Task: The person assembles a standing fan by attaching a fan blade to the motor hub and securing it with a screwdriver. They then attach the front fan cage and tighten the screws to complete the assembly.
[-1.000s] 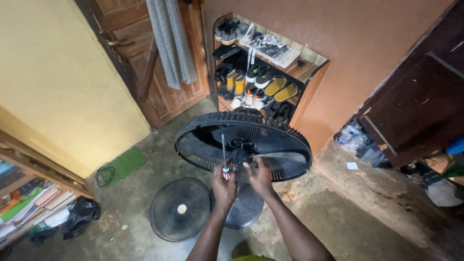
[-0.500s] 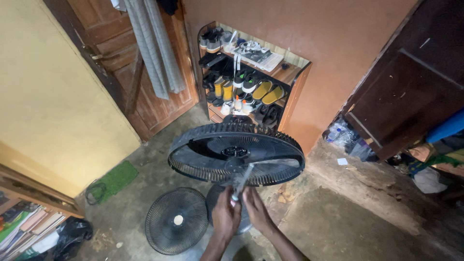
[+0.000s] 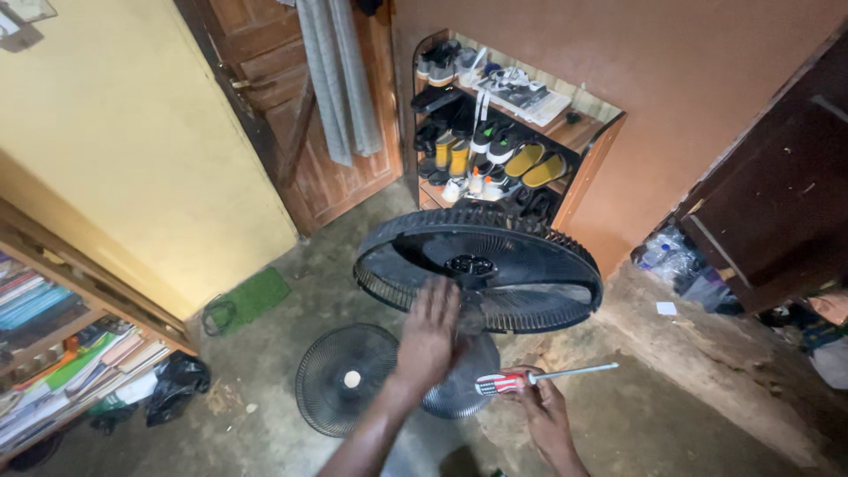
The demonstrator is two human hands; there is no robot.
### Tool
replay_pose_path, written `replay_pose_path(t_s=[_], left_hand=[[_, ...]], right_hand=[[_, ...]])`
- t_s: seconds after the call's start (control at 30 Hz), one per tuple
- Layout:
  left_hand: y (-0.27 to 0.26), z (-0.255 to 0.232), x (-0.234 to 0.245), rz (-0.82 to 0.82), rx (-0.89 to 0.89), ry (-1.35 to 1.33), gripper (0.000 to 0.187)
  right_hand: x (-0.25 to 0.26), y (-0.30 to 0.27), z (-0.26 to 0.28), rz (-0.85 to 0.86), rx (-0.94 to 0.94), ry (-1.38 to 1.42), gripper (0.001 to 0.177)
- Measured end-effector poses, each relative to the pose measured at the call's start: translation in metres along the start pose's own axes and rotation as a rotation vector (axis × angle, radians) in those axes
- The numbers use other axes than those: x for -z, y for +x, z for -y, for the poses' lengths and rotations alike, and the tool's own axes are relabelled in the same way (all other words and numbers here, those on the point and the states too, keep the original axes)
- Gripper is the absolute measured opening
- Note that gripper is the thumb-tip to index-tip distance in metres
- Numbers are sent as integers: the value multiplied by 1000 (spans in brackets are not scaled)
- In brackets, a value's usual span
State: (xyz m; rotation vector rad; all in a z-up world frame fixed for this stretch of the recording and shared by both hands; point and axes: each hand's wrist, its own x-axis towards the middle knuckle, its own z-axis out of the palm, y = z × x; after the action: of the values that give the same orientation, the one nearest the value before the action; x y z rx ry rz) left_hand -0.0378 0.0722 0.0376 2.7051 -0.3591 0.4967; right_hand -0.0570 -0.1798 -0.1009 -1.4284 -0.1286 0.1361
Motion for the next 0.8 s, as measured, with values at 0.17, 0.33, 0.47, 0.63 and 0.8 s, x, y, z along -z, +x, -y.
replay_pose_path(t_s=[0.17, 0.33, 0.47, 0.63, 0.8], left_hand=[[29, 48, -3, -113, -15, 602, 82], [-2, 86, -61, 287, 173, 398, 68], [-61, 82, -145, 954, 489, -458, 53], [-123, 58, -220, 765, 904, -1159, 35], [-148, 49, -219, 525, 1020, -1390, 24]], right_hand=[[6, -15, -8, -14, -18, 56, 27], [7, -34, -31, -68, -56, 44, 27], [7, -44, -33, -49, -60, 3, 24], [1, -38, -21, -41, -109, -33, 24], [-3, -34, -10, 8, -87, -110, 23]])
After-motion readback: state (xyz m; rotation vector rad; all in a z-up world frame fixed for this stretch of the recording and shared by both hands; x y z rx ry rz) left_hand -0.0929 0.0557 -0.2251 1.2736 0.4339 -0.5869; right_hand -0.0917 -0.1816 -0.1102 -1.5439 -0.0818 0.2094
